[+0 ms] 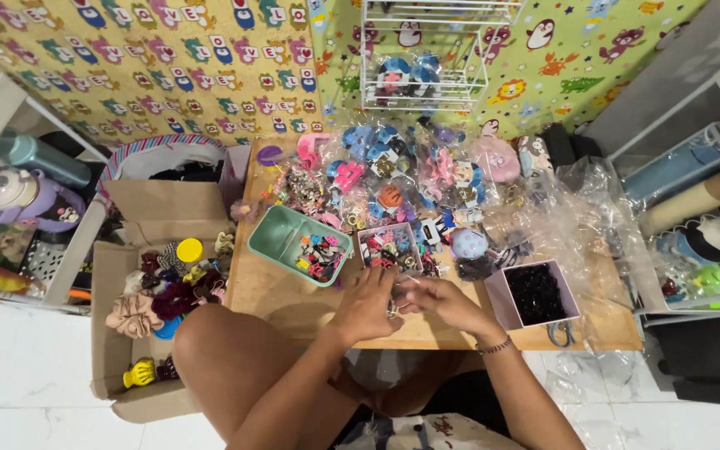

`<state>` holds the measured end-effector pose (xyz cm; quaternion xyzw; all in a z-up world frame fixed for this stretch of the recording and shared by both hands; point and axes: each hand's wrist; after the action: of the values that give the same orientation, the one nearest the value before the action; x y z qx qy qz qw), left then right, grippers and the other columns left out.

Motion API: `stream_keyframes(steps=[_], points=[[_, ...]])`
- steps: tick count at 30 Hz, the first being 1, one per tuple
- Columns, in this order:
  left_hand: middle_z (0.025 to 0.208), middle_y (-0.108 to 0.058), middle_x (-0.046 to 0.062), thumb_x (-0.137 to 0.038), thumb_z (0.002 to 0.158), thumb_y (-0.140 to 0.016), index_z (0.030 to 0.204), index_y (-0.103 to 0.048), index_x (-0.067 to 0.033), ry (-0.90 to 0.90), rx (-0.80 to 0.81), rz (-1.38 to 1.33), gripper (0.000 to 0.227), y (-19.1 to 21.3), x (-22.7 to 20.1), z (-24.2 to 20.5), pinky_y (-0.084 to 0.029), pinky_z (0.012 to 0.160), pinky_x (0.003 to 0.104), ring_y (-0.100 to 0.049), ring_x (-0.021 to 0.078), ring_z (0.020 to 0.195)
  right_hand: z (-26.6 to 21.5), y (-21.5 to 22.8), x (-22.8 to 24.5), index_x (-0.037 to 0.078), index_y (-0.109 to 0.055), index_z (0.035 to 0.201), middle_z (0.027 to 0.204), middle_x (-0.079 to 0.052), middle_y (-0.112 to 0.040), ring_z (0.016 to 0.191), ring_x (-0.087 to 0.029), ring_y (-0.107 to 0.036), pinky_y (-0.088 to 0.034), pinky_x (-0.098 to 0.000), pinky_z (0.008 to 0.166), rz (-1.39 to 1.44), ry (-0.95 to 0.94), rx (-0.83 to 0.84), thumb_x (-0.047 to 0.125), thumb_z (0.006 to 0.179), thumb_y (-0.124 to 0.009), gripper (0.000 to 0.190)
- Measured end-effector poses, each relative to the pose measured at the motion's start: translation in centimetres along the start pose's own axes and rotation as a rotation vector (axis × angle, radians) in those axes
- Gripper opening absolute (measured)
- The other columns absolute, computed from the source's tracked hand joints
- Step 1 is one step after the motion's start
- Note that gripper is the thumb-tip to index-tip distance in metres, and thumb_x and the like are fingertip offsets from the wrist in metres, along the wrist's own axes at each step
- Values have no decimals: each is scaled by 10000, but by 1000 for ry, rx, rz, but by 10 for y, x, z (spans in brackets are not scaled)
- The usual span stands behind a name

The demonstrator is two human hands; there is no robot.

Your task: Sorting and organizing a variety of small hair accessories and charms into different containers.

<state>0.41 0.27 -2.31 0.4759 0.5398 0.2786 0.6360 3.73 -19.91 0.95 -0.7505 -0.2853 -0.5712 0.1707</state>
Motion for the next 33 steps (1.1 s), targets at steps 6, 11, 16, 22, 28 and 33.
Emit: stream_keyframes(steps=[6,11,16,22,28,33], points=[[1242,-502,138,-442,698,-752,1488,-375,-112,133,83,-74,936,34,-4,-3,-398,979,496,-477,345,1230,-16,13,-16,21,-782,1064,896,-210,-799,853,-297,-783,-621,-387,797,53,43,-321,49,947,-647,181],[1219,-537,223,-331,721,-834,1462,-408,-35,181,-47,-465,905,61,15,-3,-462,962,522,-538,440,1194,-9,34,-41,-6,-745,1054,965,-203,-776,910,-299,-768,-598,-388,828,228,67,-492,32,990,-560,198],[1227,-522,254,-299,821,-822,1455,-380,-5,314,-242,-1035,827,107,12,-15,-560,766,451,-586,395,1074,-1,40,-54,-19,-744,1040,923,-169,-737,861,-285,-756,-595,-389,809,216,79,-550,8,972,-568,190],[1179,-578,272,-380,746,-910,1406,-408,32,463,-532,-941,926,57,20,2,-520,917,423,-615,371,1104,9,22,-41,14,-765,1013,916,-184,-756,803,-276,-753,-575,-324,665,148,7,-500,16,951,-597,180],[1263,-547,250,-434,739,-925,1430,-405,39,498,-395,-783,986,25,16,16,-520,989,459,-599,377,1183,89,40,-53,185,-776,983,988,-96,-773,1031,-366,-703,-524,-448,910,-399,-17,-635,238,926,-643,155],[1167,-521,173,-417,695,-895,1417,-426,-27,306,-437,-259,946,-6,8,30,-486,948,489,-553,388,1124,154,59,-55,200,-768,1062,994,-62,-781,1078,-344,-709,-440,-520,1027,-656,-190,-655,534,893,-608,408]])
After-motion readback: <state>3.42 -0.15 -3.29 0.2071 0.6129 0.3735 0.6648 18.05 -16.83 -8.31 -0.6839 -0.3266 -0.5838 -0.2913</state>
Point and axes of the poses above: each hand's wrist, its own z-axis towards the middle knuckle, its own y-axis out of the back of the hand, x = y × z
